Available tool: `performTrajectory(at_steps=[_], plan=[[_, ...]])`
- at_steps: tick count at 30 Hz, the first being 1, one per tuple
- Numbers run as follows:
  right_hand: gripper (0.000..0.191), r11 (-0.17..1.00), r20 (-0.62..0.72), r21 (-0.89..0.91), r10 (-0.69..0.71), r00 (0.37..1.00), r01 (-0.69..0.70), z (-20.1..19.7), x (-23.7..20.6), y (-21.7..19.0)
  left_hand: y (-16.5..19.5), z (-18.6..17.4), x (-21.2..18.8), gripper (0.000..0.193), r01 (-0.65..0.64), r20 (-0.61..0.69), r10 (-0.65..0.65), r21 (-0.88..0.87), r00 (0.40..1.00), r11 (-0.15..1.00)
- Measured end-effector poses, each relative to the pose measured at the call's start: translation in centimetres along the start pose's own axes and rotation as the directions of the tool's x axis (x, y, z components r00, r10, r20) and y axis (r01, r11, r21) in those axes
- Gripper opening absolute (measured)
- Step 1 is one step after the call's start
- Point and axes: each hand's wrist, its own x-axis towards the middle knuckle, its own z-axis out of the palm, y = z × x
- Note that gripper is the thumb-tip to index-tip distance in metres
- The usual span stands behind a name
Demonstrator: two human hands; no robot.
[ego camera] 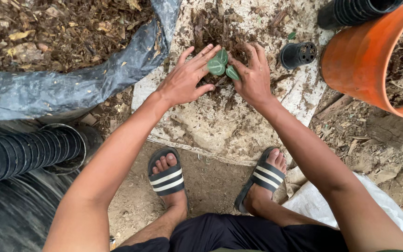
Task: The person removes a small plant from a black plastic pot, places it into a new pot, and fills the pot with soil from a nearby bag. The person repeats this process with another plant.
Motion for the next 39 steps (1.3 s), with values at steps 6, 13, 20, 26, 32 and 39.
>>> performTrajectory(at_steps=[6, 13, 20, 26, 32, 39], plan=[[0.023, 1.000, 0.131, 0.010, -0.018, 0.991, 0.017, -0.6, -0.3, -0.1, 0.0, -0.1, 0.4, 0.067, -0.009, 0.092, 0.001, 0.083, 0.996, 0.997], [0.029, 0.888, 0.291, 0.381, 0.151, 0.945, -0.259, -2.6, 1.7, -0.1, -0.2, -0.5, 0.5, 0.030, 0.066, 0.034, -0.064, -0.044, 0.997, 0.997], [0.036, 0.926, 0.417, 0.213, 0.203, 0.886, -0.313, -5.2, 4.3, 4.5, -2.0, 0.2, 3.0, 0.033, 0.279, -0.129, -0.330, -0.309, 0.935, 0.909], [0.074, 0.989, 0.533, -0.004, 0.125, 0.837, -0.145, -4.1, 3.8, 3.3, 0.1, -1.9, 4.8, 0.032, 0.577, 0.171, -0.553, -0.319, 0.815, 0.752], [0.068, 0.983, 0.475, 0.005, 0.157, 0.866, -0.182, -1.8, -0.4, 2.7, 2.1, -0.8, 1.8, 0.040, 0.704, 0.174, -0.727, -0.475, 0.664, 0.528], [0.044, 0.998, 0.089, -0.055, -0.014, 0.996, 0.019, 0.4, -3.7, 2.7, 1.0, 2.4, 0.4, 0.068, 0.368, -0.189, -0.507, -0.489, 0.841, 0.791]])
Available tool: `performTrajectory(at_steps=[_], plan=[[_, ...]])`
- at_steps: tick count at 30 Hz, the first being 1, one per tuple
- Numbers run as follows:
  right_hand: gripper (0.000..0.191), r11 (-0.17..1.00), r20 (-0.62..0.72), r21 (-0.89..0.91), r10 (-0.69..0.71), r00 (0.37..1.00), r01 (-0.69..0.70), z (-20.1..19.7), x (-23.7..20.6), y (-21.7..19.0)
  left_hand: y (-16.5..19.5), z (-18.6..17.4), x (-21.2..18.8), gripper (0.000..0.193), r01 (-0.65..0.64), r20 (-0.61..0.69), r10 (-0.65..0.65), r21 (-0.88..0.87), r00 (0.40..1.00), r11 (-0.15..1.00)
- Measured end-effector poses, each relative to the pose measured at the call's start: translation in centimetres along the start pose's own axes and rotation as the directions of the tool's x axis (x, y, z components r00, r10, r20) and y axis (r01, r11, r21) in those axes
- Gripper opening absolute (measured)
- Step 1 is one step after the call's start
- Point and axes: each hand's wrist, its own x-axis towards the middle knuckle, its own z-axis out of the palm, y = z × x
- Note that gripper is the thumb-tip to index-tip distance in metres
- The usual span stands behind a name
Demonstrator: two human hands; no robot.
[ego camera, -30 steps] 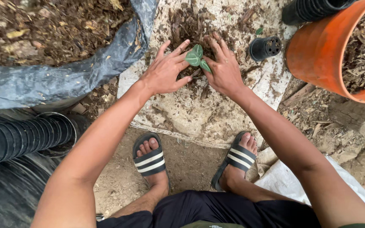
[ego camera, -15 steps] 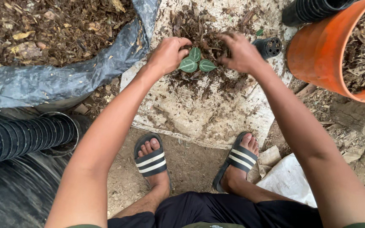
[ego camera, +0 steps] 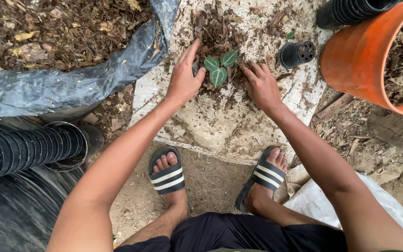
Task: The person removes a small plant from a black plastic pot, places it into a new pot, and fills the pot with soil from a nearby bag. The person repeats this process with another plant.
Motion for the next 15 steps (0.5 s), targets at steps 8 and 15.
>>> performTrajectory(at_steps=[8, 15], plan=[[0.027, 0.483, 0.378, 0.517, 0.611, 0.695, -0.706, -3.2, 3.9, 0.7, -0.8, -1.5, 2.3, 0.068, -0.324, 0.297, 0.263, 0.180, 0.918, 0.929], [0.023, 0.186, 0.285, 0.890, 0.486, 0.826, -0.416, -5.1, 7.0, -1.5, -0.5, -1.8, 2.6, 0.059, -0.447, 0.333, 0.345, 0.309, 0.877, 0.839]])
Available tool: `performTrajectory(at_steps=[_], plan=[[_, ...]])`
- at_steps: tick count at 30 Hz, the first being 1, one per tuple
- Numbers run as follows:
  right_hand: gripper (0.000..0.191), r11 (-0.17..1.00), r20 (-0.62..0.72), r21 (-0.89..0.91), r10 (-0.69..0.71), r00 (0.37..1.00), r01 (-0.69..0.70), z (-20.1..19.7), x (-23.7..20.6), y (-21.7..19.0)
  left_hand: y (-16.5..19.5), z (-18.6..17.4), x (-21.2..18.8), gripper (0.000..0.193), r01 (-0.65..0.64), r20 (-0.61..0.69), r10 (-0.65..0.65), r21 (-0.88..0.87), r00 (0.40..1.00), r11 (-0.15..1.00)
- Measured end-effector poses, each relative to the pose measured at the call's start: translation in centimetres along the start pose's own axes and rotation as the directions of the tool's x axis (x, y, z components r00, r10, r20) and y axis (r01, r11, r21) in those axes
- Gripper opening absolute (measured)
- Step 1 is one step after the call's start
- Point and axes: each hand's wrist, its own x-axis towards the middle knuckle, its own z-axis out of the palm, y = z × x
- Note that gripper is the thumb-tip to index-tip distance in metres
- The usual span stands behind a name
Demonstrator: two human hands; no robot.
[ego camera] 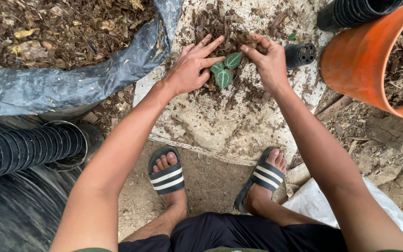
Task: The person removes a small plant from a black plastic pot, places it into a new pot, and fills the pot with soil from a nearby bag. The person repeats this process with another plant.
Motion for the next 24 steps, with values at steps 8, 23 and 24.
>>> performTrajectory(at_steps=[8, 23, 24], plan=[[0.016, 0.903, -0.047, -0.372, -0.252, 0.967, 0.217, 1.9, -1.2, 3.1, -0.1, 1.8, -2.3, 0.069, 0.183, -0.161, -0.264, -0.398, 0.951, 0.899], [0.016, 0.409, 0.317, -0.773, -0.414, 0.853, 0.485, 0.3, -2.0, 6.2, -0.1, 2.0, -2.9, 0.041, -0.038, -0.087, 0.055, 0.179, 0.995, 0.983], [0.019, 0.473, 0.278, -0.752, -0.403, 0.872, 0.458, 0.3, -1.6, 6.1, 0.0, 1.9, -2.9, 0.042, -0.037, -0.093, 0.053, 0.160, 0.994, 0.986]])
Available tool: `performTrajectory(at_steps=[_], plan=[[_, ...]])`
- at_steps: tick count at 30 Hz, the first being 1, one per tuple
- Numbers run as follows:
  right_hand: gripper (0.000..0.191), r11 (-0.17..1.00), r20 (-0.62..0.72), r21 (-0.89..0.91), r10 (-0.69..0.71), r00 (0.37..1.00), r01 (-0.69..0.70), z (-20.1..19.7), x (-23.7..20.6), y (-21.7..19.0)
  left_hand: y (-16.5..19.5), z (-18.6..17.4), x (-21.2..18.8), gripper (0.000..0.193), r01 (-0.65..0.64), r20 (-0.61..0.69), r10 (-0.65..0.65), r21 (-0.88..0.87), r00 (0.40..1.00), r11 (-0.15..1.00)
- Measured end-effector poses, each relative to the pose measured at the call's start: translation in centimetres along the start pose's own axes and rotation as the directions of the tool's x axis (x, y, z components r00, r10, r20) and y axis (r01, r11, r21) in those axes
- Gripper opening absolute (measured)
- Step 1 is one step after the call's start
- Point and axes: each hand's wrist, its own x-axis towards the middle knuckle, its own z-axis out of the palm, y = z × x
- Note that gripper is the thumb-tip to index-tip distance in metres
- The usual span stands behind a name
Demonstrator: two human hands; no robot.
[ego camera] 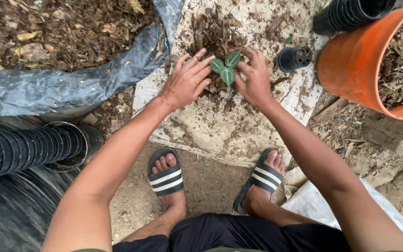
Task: The person removes a small plant from a black plastic pot, places it into a new pot, and fills the pot with soil from a nearby bag. The person repeats this process with another plant.
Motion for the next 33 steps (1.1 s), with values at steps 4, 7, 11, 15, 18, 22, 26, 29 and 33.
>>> performTrajectory(at_steps=[4, 7, 11, 15, 18, 22, 26, 29, 33], plan=[[0.044, 0.984, 0.006, 0.179, -0.014, 1.000, 0.013, -0.4, 1.2, 0.8, 0.2, -0.3, 0.2, 0.056, 0.002, -0.063, -0.012, -0.147, 0.998, 0.989], [0.051, 0.984, 0.022, 0.066, -0.165, 0.986, 0.163, -0.5, 1.6, 0.8, 0.3, -0.8, 0.4, 0.069, -0.016, -0.051, 0.007, -0.170, 0.999, 0.985], [0.047, 0.979, 0.042, -0.039, -0.198, 0.979, 0.200, -0.9, 1.8, 0.2, 0.5, -1.6, 1.0, 0.066, -0.007, 0.039, 0.013, -0.134, 0.999, 0.991], [0.053, 0.878, 0.077, 0.465, 0.088, 0.993, -0.114, -1.3, 1.0, 0.2, 0.2, -1.9, 1.3, 0.065, 0.023, 0.104, -0.009, -0.127, 0.995, 0.992], [0.041, 0.878, 0.085, 0.412, 0.227, 0.970, -0.242, -1.0, -0.2, 0.5, 0.0, -1.8, 1.2, 0.064, 0.005, 0.092, 0.006, -0.127, 0.996, 0.992], [0.038, 0.885, 0.080, 0.423, 0.177, 0.981, -0.194, 0.4, -0.5, 0.6, 0.1, -1.8, 1.5, 0.064, -0.009, 0.099, 0.025, -0.159, 0.995, 0.987], [0.029, 0.995, 0.031, -0.074, -0.064, 0.998, 0.066, 0.2, 0.1, 0.5, 0.3, -2.3, 1.8, 0.058, -0.048, 0.125, 0.060, -0.093, 0.990, 0.994], [0.036, 0.990, 0.093, -0.103, -0.088, 0.992, 0.098, -1.0, 0.0, -0.1, 0.3, -2.5, 1.6, 0.051, -0.033, 0.167, 0.040, -0.042, 0.985, 0.999], [0.036, 0.984, 0.146, -0.109, -0.125, 0.981, 0.141, -2.0, 0.4, -0.9, 0.3, -2.0, 1.5, 0.047, -0.023, 0.183, 0.025, -0.014, 0.983, 1.000]])
